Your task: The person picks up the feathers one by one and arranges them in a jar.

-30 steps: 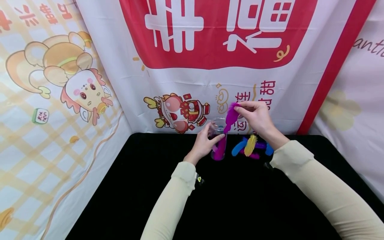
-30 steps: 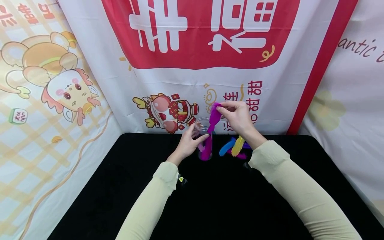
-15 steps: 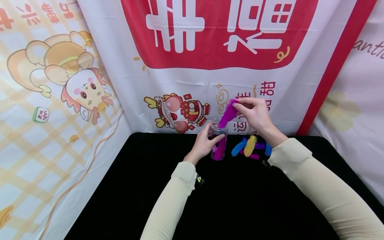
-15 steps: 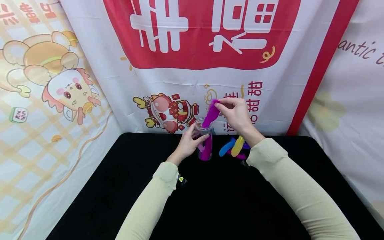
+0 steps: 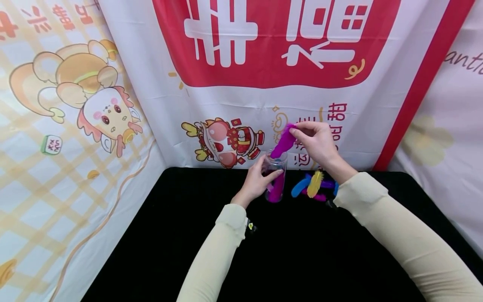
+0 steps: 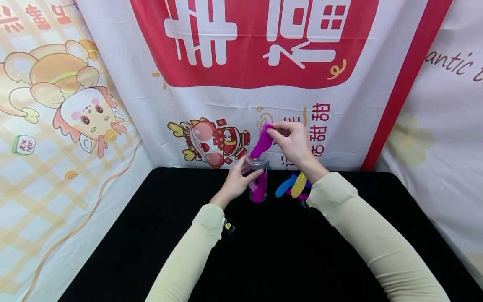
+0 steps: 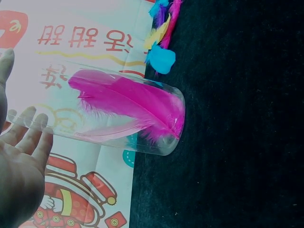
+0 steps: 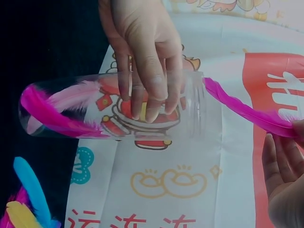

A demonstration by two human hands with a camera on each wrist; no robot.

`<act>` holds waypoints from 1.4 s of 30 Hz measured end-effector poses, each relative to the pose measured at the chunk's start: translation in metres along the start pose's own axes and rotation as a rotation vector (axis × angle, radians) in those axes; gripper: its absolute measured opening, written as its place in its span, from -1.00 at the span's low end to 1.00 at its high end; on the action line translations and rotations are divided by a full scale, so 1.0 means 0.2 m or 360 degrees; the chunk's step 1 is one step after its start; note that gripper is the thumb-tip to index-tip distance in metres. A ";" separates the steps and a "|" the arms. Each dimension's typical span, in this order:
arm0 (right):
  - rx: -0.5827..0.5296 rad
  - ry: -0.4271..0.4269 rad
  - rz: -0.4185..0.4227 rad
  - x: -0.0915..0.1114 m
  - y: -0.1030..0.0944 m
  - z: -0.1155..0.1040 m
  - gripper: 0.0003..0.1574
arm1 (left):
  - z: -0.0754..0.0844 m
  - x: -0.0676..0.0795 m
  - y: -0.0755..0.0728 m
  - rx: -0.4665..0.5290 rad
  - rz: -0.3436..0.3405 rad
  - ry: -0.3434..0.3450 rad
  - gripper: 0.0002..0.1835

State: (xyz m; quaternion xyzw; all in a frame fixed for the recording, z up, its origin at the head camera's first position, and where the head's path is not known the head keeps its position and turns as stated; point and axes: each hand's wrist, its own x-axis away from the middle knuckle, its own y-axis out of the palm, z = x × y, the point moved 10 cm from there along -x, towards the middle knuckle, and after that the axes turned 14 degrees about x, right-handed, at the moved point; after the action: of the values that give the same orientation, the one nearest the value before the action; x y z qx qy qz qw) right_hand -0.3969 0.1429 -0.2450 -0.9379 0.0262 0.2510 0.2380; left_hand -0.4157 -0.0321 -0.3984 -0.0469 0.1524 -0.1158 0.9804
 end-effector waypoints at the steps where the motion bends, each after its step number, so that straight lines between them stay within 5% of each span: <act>1: 0.0008 -0.0012 -0.0004 0.00 0.01 0.00 -0.67 | 0.00 0.00 0.00 0.0002 0.0001 0.0000 -0.29; 10: 0.0180 -0.0148 0.0023 0.00 0.03 -0.02 -0.74 | -0.01 0.00 0.00 -0.0013 0.0000 -0.0027 -0.24; 21: 0.0300 -0.0089 -0.0080 0.00 0.10 0.04 -0.70 | -0.01 0.00 0.01 -0.0010 0.0000 -0.0019 -0.28; 42: 0.0559 -0.0174 -0.0163 0.01 0.20 0.05 -0.78 | 0.01 -0.02 0.01 -0.0027 -0.0028 0.0042 -0.26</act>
State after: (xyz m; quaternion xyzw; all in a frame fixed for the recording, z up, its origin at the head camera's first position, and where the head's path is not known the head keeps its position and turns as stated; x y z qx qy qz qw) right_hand -0.4065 0.1125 -0.2712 -0.8670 0.0088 0.2807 0.4117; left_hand -0.4174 -0.0294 -0.3958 -0.0550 0.1660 -0.1238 0.9768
